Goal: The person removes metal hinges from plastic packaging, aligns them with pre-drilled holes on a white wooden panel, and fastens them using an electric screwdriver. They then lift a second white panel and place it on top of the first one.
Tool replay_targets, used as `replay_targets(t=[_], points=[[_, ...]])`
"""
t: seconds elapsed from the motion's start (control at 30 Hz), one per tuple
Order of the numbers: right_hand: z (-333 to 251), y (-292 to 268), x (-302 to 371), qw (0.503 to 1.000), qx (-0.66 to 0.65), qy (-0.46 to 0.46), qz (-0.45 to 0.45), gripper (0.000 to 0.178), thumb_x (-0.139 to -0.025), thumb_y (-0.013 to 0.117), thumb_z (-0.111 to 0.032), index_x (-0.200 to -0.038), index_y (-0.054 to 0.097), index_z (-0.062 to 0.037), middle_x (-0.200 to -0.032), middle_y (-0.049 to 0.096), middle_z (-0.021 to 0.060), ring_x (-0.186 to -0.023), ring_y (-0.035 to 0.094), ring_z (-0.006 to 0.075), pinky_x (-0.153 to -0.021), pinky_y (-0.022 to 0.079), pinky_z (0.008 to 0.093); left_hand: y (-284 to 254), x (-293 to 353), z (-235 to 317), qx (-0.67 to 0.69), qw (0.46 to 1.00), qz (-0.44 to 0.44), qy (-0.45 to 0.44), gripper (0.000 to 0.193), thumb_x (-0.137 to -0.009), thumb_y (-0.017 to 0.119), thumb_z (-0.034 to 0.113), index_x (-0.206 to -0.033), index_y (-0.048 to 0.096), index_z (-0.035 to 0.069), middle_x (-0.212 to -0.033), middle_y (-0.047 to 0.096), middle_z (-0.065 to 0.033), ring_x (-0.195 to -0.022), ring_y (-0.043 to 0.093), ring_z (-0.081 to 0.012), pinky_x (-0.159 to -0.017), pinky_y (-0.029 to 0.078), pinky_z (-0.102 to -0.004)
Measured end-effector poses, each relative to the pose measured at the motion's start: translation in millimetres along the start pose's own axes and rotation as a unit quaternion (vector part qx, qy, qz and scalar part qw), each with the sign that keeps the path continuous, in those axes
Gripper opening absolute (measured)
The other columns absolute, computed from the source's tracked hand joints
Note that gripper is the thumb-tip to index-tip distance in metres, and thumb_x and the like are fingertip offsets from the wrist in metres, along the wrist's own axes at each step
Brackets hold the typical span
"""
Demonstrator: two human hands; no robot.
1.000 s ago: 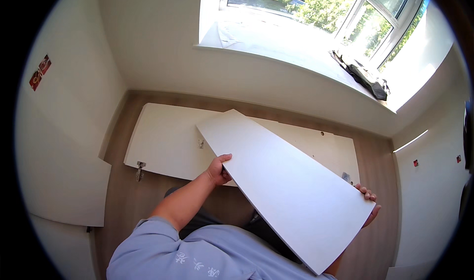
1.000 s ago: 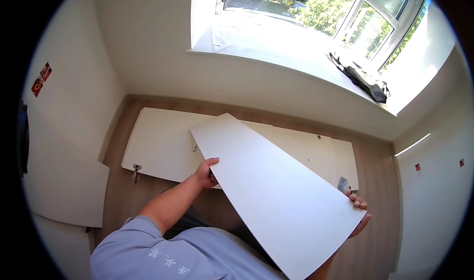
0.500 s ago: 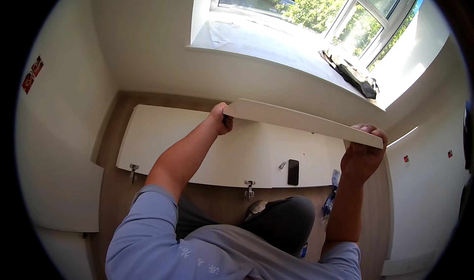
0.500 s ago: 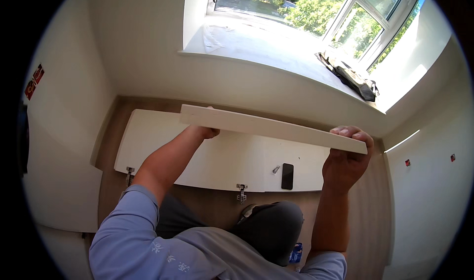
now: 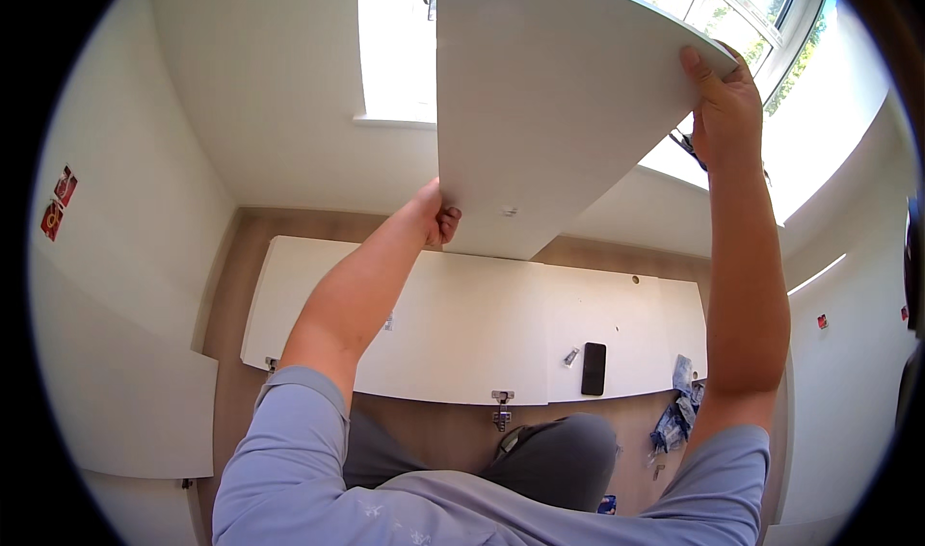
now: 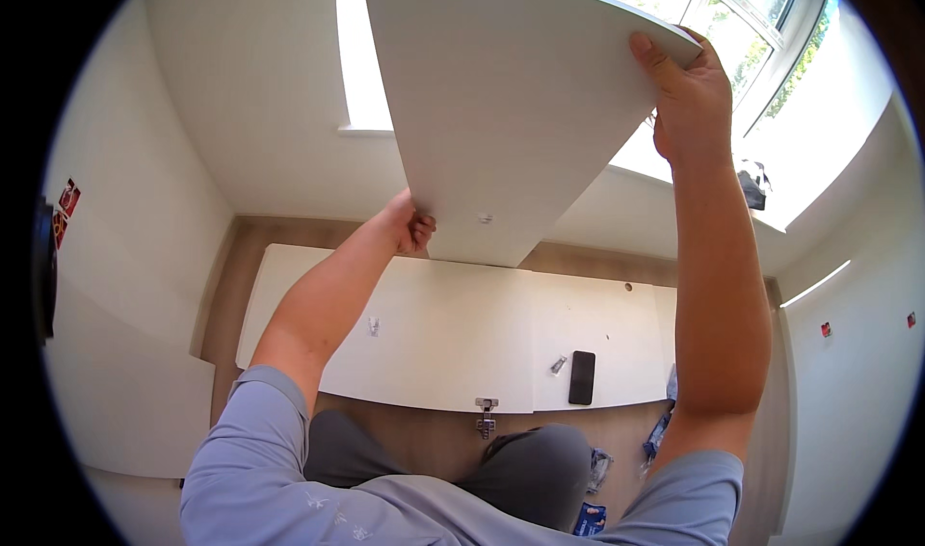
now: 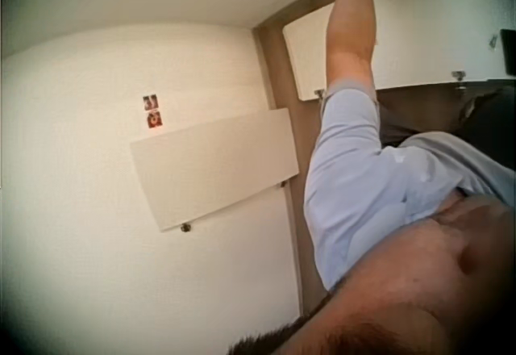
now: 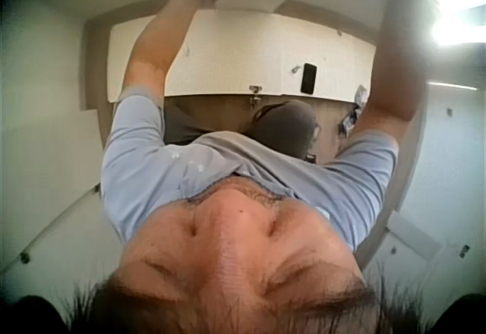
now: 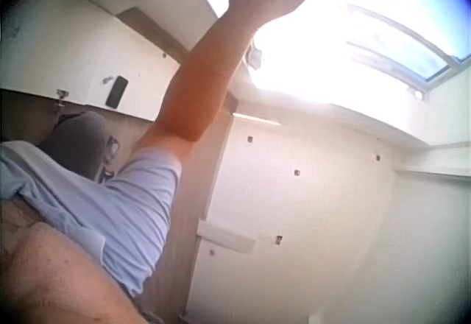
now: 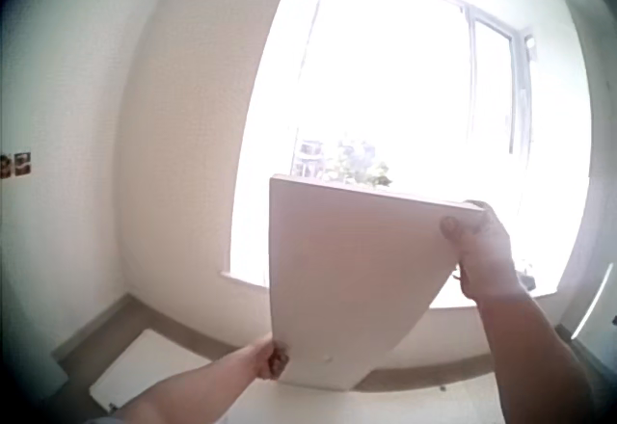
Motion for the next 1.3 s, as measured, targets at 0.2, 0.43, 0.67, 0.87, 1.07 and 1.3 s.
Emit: replay_targets(t=[0.2, 0.43, 0.67, 0.87, 1.07, 1.3], points=[[57.8, -3.6, -55.1, 1.0, 0.026, -0.01, -0.001, 0.057, -0.085, 0.086, -0.021, -0.124, 0.054, 0.0071, -0.11, 0.068, 0.0156, -0.1, 0.066, 0.0217, -0.089, 0.054, 0.0321, 1.4, -28.1, 26.4, -0.012, 0.999, 0.028, -0.02, 0.053, -0.093, 0.047, 0.066, -0.076, 0.049, 0.016, -0.061, 0.035, 0.0058, -0.05, 0.024, -0.0063, -0.044, 0.021, -0.0214], [143.5, -29.7, -99.3, 0.987, 0.113, 0.048, 0.102, 0.057, -0.089, 0.082, -0.033, -0.12, 0.058, 0.0082, -0.109, 0.069, 0.0148, -0.095, 0.067, 0.0215, -0.085, 0.055, 0.0335, -28.7, -59.4, -30.6, 0.003, 0.998, 0.026, 0.056, 0.053, -0.103, 0.041, 0.055, -0.113, 0.061, 0.007, -0.064, 0.039, 0.0056, -0.053, 0.03, -0.0065, -0.047, 0.026, -0.0234], [249.8, -29.2, -46.9, 0.981, 0.109, 0.116, 0.108, 0.058, -0.093, 0.076, -0.035, -0.13, 0.054, 0.0038, -0.122, 0.065, 0.0148, -0.11, 0.063, 0.0234, -0.094, 0.051, 0.0346, -139.5, -0.9, -254.1, -0.006, 0.993, 0.115, -0.028, 0.027, -0.104, 0.054, 0.03, -0.116, 0.06, 0.006, -0.065, 0.04, 0.0045, -0.047, 0.029, -0.0062, -0.045, 0.025, -0.0258], [288.5, -23.7, -35.6, 0.96, 0.208, 0.166, 0.089, 0.053, -0.097, 0.071, -0.032, -0.133, 0.052, 0.001, -0.127, 0.063, 0.0159, -0.118, 0.06, 0.0268, -0.1, 0.049, 0.0378, -203.5, 100.6, -376.5, -0.03, 0.964, 0.233, -0.125, 0.023, -0.102, 0.058, 0.028, -0.112, 0.064, 0.008, -0.067, 0.045, 0.0046, -0.051, 0.036, -0.0059, -0.046, 0.03, -0.0262], [339.2, -50.8, 6.9, 0.954, 0.252, 0.146, 0.076, 0.057, -0.097, 0.065, -0.019, -0.146, 0.045, -0.0001, -0.14, 0.058, 0.0165, -0.124, 0.058, 0.0285, -0.102, 0.049, 0.0406, -185.6, 118.6, -396.9, -0.091, 0.967, 0.213, -0.111, 0.023, -0.102, 0.061, 0.029, -0.11, 0.065, 0.008, -0.07, 0.05, 0.0033, -0.055, 0.041, -0.0074, -0.046, 0.034, -0.0271], [381.7, -119.3, 199.5, 0.93, 0.264, 0.257, 0.003, 0.039, -0.094, 0.068, -0.015, -0.13, 0.063, -0.0004, -0.125, 0.069, 0.0133, -0.113, 0.066, 0.0238, -0.098, 0.052, 0.0363, -203.5, 91.8, -406.6, -0.036, 0.963, 0.222, -0.149, 0.021, -0.102, 0.06, 0.033, -0.106, 0.061, 0.013, -0.066, 0.045, 0.0051, -0.052, 0.037, -0.0071, -0.046, 0.031, -0.0267]])
Point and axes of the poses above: each hand's wrist, its own x-axis away from the middle knuckle, its own y-axis out of the palm, z = x × y, the point moved 1 cm from there along -x, towards the middle knuckle
